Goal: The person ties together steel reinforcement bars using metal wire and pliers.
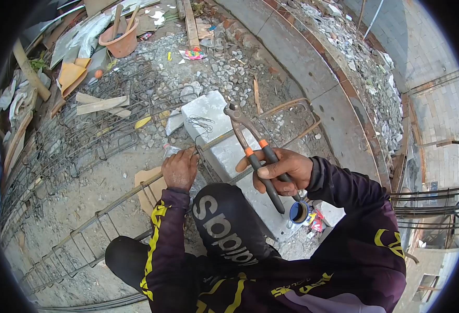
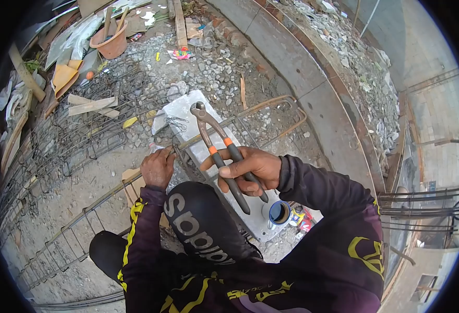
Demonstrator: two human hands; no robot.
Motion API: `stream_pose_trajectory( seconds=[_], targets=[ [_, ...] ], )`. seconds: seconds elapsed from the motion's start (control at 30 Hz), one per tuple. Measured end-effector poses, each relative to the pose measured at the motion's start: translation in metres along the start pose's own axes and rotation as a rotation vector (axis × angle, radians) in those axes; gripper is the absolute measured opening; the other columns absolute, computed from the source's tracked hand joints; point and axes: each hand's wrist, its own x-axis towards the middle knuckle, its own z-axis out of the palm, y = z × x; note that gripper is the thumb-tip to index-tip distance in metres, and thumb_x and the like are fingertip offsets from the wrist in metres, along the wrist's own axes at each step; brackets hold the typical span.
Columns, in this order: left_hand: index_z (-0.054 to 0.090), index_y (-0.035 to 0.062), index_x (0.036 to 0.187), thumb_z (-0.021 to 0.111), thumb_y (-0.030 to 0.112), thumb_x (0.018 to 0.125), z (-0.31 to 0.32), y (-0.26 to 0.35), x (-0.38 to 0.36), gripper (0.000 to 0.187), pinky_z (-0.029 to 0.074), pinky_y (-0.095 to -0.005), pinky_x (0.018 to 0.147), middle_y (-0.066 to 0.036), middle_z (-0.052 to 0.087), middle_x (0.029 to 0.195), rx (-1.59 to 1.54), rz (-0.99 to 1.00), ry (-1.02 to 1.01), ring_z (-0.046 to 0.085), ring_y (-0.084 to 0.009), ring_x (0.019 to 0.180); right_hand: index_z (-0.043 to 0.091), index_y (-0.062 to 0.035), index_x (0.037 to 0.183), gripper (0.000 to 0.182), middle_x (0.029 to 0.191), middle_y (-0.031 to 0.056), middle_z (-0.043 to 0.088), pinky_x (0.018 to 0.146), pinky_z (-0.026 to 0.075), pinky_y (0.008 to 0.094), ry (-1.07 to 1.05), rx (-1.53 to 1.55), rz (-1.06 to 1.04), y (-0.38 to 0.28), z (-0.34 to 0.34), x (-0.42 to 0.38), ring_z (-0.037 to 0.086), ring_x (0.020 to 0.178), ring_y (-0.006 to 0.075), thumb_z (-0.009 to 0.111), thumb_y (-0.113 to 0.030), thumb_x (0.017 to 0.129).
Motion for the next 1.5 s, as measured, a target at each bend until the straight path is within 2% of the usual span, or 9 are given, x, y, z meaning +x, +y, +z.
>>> stream_pose_trajectory(
  seconds=[0.17, 0.23, 0.27, 0.47, 0.97, 1.17, 1.33, 1.43, 1.5],
  targets=[
    [0.071, 0.0108, 0.105, 0.067, 0.032, 0.083, -0.018, 0.002, 0.010, 0.030, 0.051, -0.0430, 0.064, -0.010, 0.070, 0.084, -0.014, -0.138, -0.223, 0.067, -0.0326, 0.071, 0.052, -0.0002, 0.123, 0.036, 0.072, 0.0108, 0.065, 0.031, 0.039, 0.0235, 0.199, -0.730, 0.184, -0.026, -0.041, 0.002, 0.048, 0.034, 0.0082, 0.058, -0.021, 0.094],
    [0.072, 0.0103, 0.102, 0.068, 0.031, 0.083, -0.013, 0.002, 0.007, 0.028, 0.051, -0.0420, 0.064, -0.010, 0.070, 0.083, -0.060, -0.121, -0.192, 0.067, -0.0315, 0.071, 0.060, -0.0042, 0.112, 0.027, 0.071, 0.0067, 0.063, 0.043, 0.044, 0.0281, 0.478, -1.048, 0.059, -0.040, -0.075, -0.006, 0.053, 0.044, 0.0119, 0.060, -0.023, 0.092],
    [0.073, 0.0100, 0.100, 0.068, 0.030, 0.083, -0.012, 0.004, 0.008, 0.027, 0.051, -0.0415, 0.064, -0.010, 0.070, 0.083, -0.086, -0.140, -0.177, 0.067, -0.0308, 0.071, 0.062, 0.0008, 0.098, 0.025, 0.065, 0.0042, 0.061, 0.047, 0.042, 0.0279, 0.657, -1.422, -0.259, -0.042, -0.101, -0.013, 0.054, 0.050, 0.0091, 0.062, -0.024, 0.092],
    [0.074, 0.0103, 0.094, 0.071, 0.026, 0.080, -0.002, 0.005, 0.003, 0.021, 0.049, -0.0386, 0.064, -0.008, 0.067, 0.077, -0.065, -0.106, -0.030, 0.065, -0.0271, 0.070, 0.068, 0.0037, 0.090, 0.041, 0.072, 0.0122, 0.068, 0.064, 0.050, 0.0346, 1.395, -1.304, 0.028, -0.102, -0.243, -0.073, 0.067, 0.066, 0.0204, 0.072, -0.036, 0.079],
    [0.071, 0.0144, 0.090, 0.076, 0.022, 0.074, 0.004, -0.002, -0.002, 0.018, 0.044, -0.0346, 0.059, -0.002, 0.060, 0.069, 0.056, 0.032, 0.074, 0.059, -0.0205, 0.063, 0.066, 0.0020, 0.093, 0.031, 0.080, 0.0069, 0.066, 0.071, 0.048, 0.0305, 0.725, -0.948, 0.090, -0.121, -0.377, -0.066, 0.062, 0.075, 0.0167, 0.072, -0.020, 0.073],
    [0.071, 0.0146, 0.089, 0.075, 0.023, 0.075, 0.008, -0.002, -0.008, 0.017, 0.046, -0.0335, 0.062, -0.001, 0.063, 0.072, 0.011, 0.012, 0.107, 0.063, -0.0194, 0.068, 0.064, 0.0027, 0.097, 0.035, 0.083, 0.0052, 0.064, 0.072, 0.046, 0.0300, 0.829, -1.145, -0.022, -0.102, -0.371, -0.056, 0.060, 0.075, 0.0147, 0.068, -0.022, 0.073],
    [0.072, 0.0165, 0.089, 0.075, 0.024, 0.075, 0.012, -0.008, -0.010, 0.016, 0.046, -0.0346, 0.063, -0.001, 0.062, 0.070, -0.007, 0.022, 0.174, 0.062, -0.0194, 0.069, 0.065, -0.0101, 0.114, 0.036, 0.099, 0.0189, 0.067, 0.082, 0.049, 0.0424, 0.998, -2.030, 0.084, -0.138, -0.337, -0.058, 0.064, 0.095, 0.0362, 0.066, -0.026, 0.083],
    [0.072, 0.0165, 0.090, 0.075, 0.025, 0.075, 0.013, -0.008, -0.011, 0.017, 0.046, -0.0342, 0.064, -0.001, 0.062, 0.070, -0.003, 0.015, 0.181, 0.062, -0.0189, 0.070, 0.064, -0.0127, 0.116, 0.034, 0.103, 0.0167, 0.067, 0.080, 0.050, 0.0446, 0.853, -2.180, -0.115, -0.165, -0.258, -0.025, 0.064, 0.093, 0.0375, 0.066, -0.024, 0.084],
    [0.072, 0.0166, 0.090, 0.075, 0.025, 0.075, 0.013, -0.008, -0.012, 0.017, 0.046, -0.0341, 0.064, -0.001, 0.063, 0.071, -0.006, 0.004, 0.172, 0.062, -0.0187, 0.070, 0.063, -0.0185, 0.118, 0.033, 0.101, 0.0134, 0.067, 0.075, 0.052, 0.0443, 0.659, -2.303, 0.042, -0.168, -0.194, 0.015, 0.066, 0.089, 0.0348, 0.063, -0.017, 0.085]
  ],
)
